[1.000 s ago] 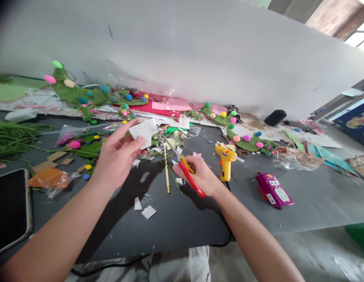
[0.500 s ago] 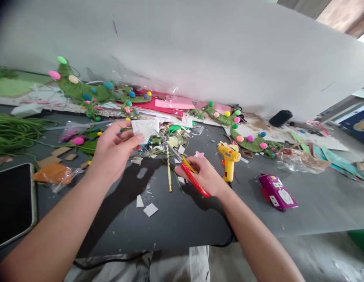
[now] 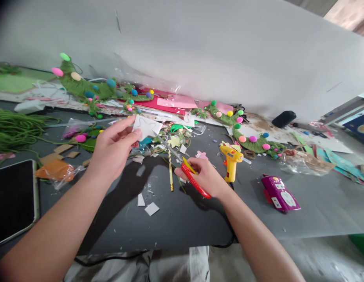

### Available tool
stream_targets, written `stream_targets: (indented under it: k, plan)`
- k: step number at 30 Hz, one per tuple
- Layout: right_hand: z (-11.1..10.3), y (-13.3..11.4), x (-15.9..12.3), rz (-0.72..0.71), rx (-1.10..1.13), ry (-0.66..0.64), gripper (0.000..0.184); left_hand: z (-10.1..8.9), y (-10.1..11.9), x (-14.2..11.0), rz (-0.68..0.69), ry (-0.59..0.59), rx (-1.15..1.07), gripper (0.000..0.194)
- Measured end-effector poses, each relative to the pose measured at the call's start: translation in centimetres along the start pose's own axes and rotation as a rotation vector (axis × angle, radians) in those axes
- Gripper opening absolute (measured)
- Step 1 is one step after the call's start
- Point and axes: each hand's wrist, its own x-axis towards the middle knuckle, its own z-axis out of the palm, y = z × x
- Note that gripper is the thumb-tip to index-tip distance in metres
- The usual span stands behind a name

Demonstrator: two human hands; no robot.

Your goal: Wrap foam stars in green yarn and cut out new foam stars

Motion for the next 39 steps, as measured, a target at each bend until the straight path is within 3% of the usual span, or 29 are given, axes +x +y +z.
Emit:
stream_targets:
  k: [9,18,29,34,39]
  plan:
    - [0.05,-0.2,0.13,0.009,-0.003,0.015,0.056,0.39,0.33,-0.29,-0.005,-0.003,-0.001,0.046]
    - [0.23,-0.82,0.07,0.037,-0.108,0.099,0.07,0.31,0.05,-0.23,-0.01,-0.011,0.004,0.049]
    - [0.12,-0.19,0.17,0.077,-0.108,0.132,0.069,0.25,0.01,-0.15,0.005,-0.031,-0.004,0.044]
    - [0.23,0.0,0.09,0.023,-0.065,0.063,0.061,0.31,0.23,-0.21,-0.003,-0.024,0.016,0.044]
    - [0.25,-0.34,-0.22,0.064,0.054,-0.04,0.054,0.23,0.36,-0.08,0.022,0.008,0.0,0.043]
